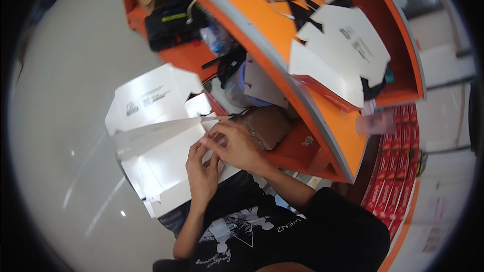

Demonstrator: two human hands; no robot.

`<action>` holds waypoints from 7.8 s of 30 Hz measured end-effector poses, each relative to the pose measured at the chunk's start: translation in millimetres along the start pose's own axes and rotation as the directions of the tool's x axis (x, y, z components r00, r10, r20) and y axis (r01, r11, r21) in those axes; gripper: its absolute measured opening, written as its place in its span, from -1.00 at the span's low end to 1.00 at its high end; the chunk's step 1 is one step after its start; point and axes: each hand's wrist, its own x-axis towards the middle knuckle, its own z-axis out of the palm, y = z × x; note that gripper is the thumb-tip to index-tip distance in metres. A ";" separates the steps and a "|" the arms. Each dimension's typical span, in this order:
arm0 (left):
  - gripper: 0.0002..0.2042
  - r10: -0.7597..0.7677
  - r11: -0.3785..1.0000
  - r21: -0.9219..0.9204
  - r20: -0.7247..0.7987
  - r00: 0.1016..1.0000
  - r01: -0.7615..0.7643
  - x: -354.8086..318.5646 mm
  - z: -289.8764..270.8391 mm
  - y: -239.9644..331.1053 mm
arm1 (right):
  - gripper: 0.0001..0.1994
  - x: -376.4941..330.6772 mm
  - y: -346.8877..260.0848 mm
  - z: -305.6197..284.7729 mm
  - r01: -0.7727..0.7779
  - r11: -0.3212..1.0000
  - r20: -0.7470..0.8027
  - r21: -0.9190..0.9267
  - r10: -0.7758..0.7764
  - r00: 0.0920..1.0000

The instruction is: The person assembles flat-packed cardboard boxes by folding the panels and inserting red locking tabs into slots to secure the structure. They handle multiple boxes sequentially, folding them into shape and securing the tabs by hand.

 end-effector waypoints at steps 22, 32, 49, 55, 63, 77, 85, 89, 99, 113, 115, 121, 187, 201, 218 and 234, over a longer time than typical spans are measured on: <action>-0.48 0.395 0.901 0.073 0.268 0.879 -0.427 -46.3 -35.9 86.8 | -0.75 22.6 -8.6 -316.1 -0.096 0.993 -0.689 -0.067 0.024 0.724; -0.51 0.366 0.916 0.079 0.243 0.898 -0.394 -33.1 -23.6 79.6 | -0.74 1.2 43.8 -390.7 -0.414 0.731 -0.607 -0.543 -0.001 0.795; -0.44 0.841 0.459 0.225 0.201 0.502 -0.860 93.5 123.8 151.1 | -0.48 -65.5 72.1 -368.7 -0.598 0.578 -0.612 -0.555 0.203 0.764; -0.59 0.589 0.643 0.123 0.552 0.590 -0.756 124.8 142.7 151.7 | -0.59 -62.0 67.2 -351.5 -0.610 0.573 -0.613 -0.548 0.222 0.758; -0.31 0.787 0.516 0.263 0.231 0.572 -0.815 101.8 88.6 130.4 | -0.50 -43.5 28.0 -321.6 -0.649 0.477 -0.703 -0.593 0.088 0.706; -0.80 0.068 0.949 0.308 -0.412 0.909 0.069 -53.6 -119.1 1.1 | -0.35 -17.4 35.3 6.6 -0.125 0.966 0.005 -0.227 0.130 0.992; -0.78 0.119 0.970 0.230 -0.168 0.979 -0.079 -30.8 -84.7 5.7 | -0.53 -13.5 49.7 1.6 -0.112 0.989 -0.065 -0.093 0.106 0.992; -0.79 0.037 0.990 0.138 -0.101 0.994 -0.023 -18.4 -77.7 12.6 | -0.58 -19.3 41.0 5.4 0.015 0.974 -0.169 -0.226 -0.054 0.984; -0.77 -0.014 0.999 -0.045 -0.007 1.000 0.014 -7.1 -56.8 9.7 | -0.74 -22.3 31.3 8.6 -0.106 0.994 -0.218 -0.019 0.099 0.971; -0.70 -0.208 0.936 -0.324 -0.201 0.957 0.136 8.6 -58.2 24.2 | -0.45 -13.4 -48.0 -16.0 0.465 0.870 0.192 -0.166 -0.434 0.880; -0.72 -0.254 0.923 -0.340 -0.188 0.949 0.180 8.6 -67.6 24.3 | -0.41 -15.3 -42.0 -25.1 0.327 0.941 0.163 -0.090 -0.310 0.937; -0.71 -0.270 0.901 -0.409 -0.266 0.925 0.146 14.3 -67.3 27.4 | -0.51 -46.0 -3.0 -33.6 -0.383 0.821 0.267 0.424 0.291 0.919; -0.55 -0.164 0.971 -0.181 -0.022 0.986 0.157 -25.0 -14.1 14.2 | -0.83 39.1 -31.8 -1.1 -0.111 0.992 0.068 0.056 0.107 0.992; -0.55 -0.123 0.978 -0.175 -0.030 0.992 0.116 -25.7 -12.4 8.3 | -0.88 10.9 -43.0 11.7 -0.065 0.997 0.010 0.041 0.064 0.998; -0.60 -0.105 0.994 -0.036 -0.053 0.993 0.104 -20.6 -7.3 -5.5 | -0.90 -13.0 -7.2 29.6 0.192 0.973 -0.186 -0.127 -0.213 0.959; -0.23 0.021 0.960 -0.277 -0.031 0.999 -0.029 -39.4 -26.0 62.4 | -0.80 9.2 -10.9 3.9 0.092 0.975 0.059 -0.202 -0.082 0.995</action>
